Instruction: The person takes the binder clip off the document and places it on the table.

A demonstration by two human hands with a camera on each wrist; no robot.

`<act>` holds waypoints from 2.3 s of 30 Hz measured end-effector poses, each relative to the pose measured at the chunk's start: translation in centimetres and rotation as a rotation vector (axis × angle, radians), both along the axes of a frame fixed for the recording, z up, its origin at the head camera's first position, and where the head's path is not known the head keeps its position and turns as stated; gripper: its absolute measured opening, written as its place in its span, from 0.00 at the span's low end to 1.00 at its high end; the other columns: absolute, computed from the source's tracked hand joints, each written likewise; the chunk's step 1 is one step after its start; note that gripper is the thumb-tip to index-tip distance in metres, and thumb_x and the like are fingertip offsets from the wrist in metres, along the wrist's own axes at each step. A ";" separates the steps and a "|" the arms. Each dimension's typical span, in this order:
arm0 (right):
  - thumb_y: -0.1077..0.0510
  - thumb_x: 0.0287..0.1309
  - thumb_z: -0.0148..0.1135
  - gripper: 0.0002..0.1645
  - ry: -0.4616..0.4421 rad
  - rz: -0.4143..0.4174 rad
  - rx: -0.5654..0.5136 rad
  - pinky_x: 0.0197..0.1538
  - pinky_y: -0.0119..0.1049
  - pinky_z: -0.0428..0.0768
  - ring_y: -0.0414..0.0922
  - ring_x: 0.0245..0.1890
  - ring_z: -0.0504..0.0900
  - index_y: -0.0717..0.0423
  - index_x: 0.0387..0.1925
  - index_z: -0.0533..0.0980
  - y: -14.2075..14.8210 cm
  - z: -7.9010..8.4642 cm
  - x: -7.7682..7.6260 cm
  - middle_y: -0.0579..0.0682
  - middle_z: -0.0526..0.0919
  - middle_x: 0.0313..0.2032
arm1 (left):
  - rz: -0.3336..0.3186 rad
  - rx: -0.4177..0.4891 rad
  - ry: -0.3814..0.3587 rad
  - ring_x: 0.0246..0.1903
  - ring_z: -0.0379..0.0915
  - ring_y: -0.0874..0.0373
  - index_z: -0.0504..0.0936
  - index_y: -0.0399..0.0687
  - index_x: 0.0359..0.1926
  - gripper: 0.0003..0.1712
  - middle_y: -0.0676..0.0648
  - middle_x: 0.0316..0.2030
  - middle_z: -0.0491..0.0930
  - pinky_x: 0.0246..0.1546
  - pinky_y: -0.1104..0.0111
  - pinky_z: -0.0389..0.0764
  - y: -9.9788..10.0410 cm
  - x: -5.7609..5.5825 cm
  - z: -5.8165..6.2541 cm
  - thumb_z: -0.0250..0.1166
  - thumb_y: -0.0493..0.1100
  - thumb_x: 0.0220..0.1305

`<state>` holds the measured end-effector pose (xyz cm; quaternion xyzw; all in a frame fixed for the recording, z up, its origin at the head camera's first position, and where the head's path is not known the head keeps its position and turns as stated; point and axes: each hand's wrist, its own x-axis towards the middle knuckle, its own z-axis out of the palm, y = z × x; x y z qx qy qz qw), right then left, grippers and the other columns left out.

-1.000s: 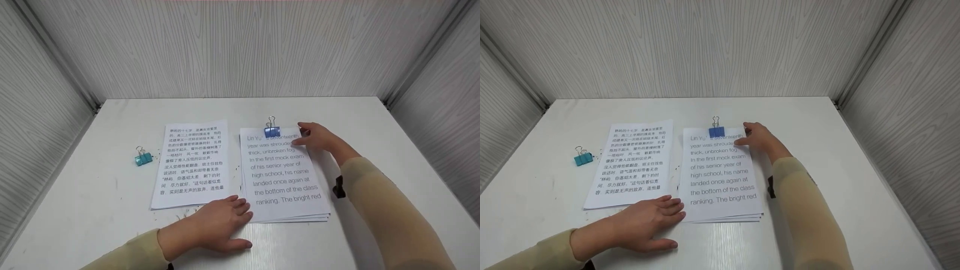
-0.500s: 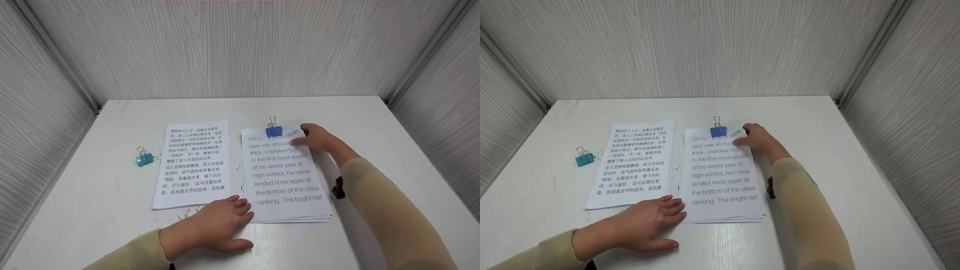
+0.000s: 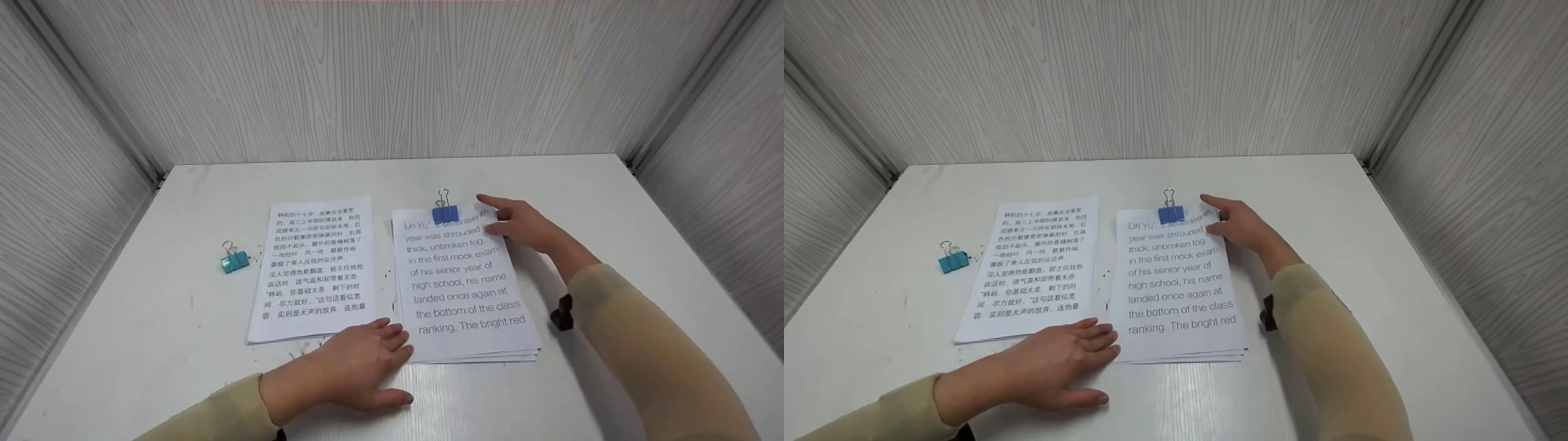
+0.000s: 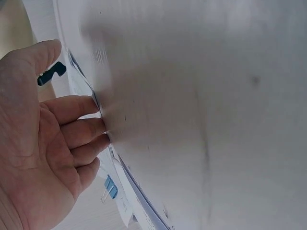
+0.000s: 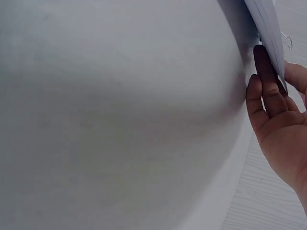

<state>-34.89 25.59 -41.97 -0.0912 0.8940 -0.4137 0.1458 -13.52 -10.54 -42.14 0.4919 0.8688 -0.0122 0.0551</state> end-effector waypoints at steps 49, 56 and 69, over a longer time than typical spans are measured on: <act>0.62 0.73 0.66 0.32 0.240 0.110 -0.381 0.50 0.32 0.87 0.46 0.52 0.89 0.47 0.75 0.73 -0.8 5.1 7.4 0.56 0.87 0.58 | 0.426 1.021 -0.324 0.68 0.73 0.58 0.75 0.41 0.74 0.36 0.46 0.69 0.79 0.70 0.67 0.70 1.5 -13.6 8.8 0.69 0.55 0.74; 0.65 0.72 0.66 0.32 0.217 0.165 -0.420 0.49 0.34 0.88 0.48 0.52 0.90 0.49 0.75 0.74 -1.8 5.4 8.3 0.58 0.88 0.57 | 0.423 1.020 -0.418 0.71 0.70 0.57 0.71 0.41 0.77 0.38 0.45 0.72 0.75 0.73 0.67 0.68 1.6 -14.7 8.5 0.67 0.56 0.75; 0.68 0.72 0.65 0.33 0.222 0.224 -0.402 0.48 0.36 0.88 0.49 0.49 0.91 0.51 0.74 0.74 -3.1 5.5 9.2 0.56 0.88 0.56 | 0.398 1.025 -0.589 0.66 0.77 0.57 0.71 0.39 0.76 0.35 0.44 0.68 0.78 0.69 0.66 0.73 1.3 -15.0 8.1 0.65 0.54 0.78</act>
